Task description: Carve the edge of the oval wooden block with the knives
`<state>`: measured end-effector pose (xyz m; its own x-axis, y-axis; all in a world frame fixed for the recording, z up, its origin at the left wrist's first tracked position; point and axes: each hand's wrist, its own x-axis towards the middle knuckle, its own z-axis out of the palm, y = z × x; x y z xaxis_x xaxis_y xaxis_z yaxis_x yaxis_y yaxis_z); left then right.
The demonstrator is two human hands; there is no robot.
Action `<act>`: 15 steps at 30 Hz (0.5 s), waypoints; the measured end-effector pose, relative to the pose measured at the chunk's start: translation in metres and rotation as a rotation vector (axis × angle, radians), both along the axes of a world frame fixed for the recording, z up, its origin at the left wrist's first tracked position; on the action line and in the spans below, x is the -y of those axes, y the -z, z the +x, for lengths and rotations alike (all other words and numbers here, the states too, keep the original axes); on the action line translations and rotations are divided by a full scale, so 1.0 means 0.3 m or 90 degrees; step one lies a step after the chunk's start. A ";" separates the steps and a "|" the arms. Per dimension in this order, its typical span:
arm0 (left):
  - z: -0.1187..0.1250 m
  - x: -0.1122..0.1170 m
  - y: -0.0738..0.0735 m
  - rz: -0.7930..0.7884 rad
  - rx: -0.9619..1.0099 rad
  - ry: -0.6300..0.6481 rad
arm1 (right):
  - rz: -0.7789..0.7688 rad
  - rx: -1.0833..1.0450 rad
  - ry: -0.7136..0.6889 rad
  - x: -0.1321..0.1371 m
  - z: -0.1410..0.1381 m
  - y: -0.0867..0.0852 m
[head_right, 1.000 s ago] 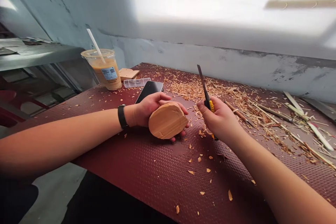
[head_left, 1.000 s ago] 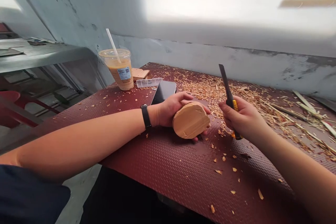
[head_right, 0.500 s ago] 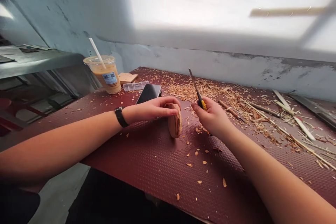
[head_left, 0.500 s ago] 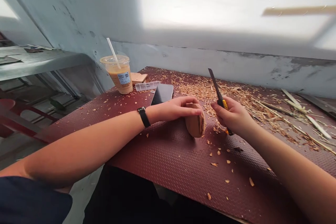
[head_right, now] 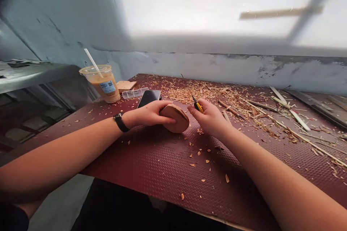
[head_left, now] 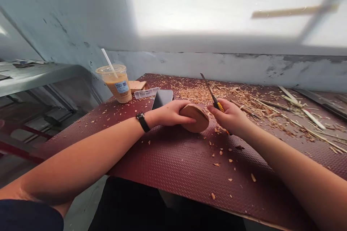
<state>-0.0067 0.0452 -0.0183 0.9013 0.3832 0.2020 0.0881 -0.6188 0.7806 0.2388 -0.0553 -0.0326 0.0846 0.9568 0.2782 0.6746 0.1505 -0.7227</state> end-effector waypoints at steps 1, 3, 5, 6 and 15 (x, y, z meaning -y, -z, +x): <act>0.001 0.000 0.001 -0.001 0.001 -0.002 | 0.001 0.000 -0.002 -0.002 -0.001 0.002; 0.002 -0.003 0.005 -0.004 0.001 -0.011 | 0.001 -0.002 -0.009 -0.003 -0.001 0.005; 0.003 -0.006 0.009 -0.011 -0.001 -0.017 | 0.000 -0.005 -0.014 -0.001 0.000 0.007; 0.005 -0.008 0.011 -0.016 -0.003 -0.019 | -0.001 -0.007 -0.014 0.000 0.001 0.006; 0.010 -0.003 0.013 -0.030 -0.010 -0.051 | -0.001 -0.050 -0.019 0.020 -0.003 -0.012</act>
<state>-0.0037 0.0461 -0.0223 0.8706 0.4624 0.1684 0.1476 -0.5717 0.8071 0.2378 -0.0614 -0.0291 0.0768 0.9595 0.2710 0.6115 0.1693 -0.7730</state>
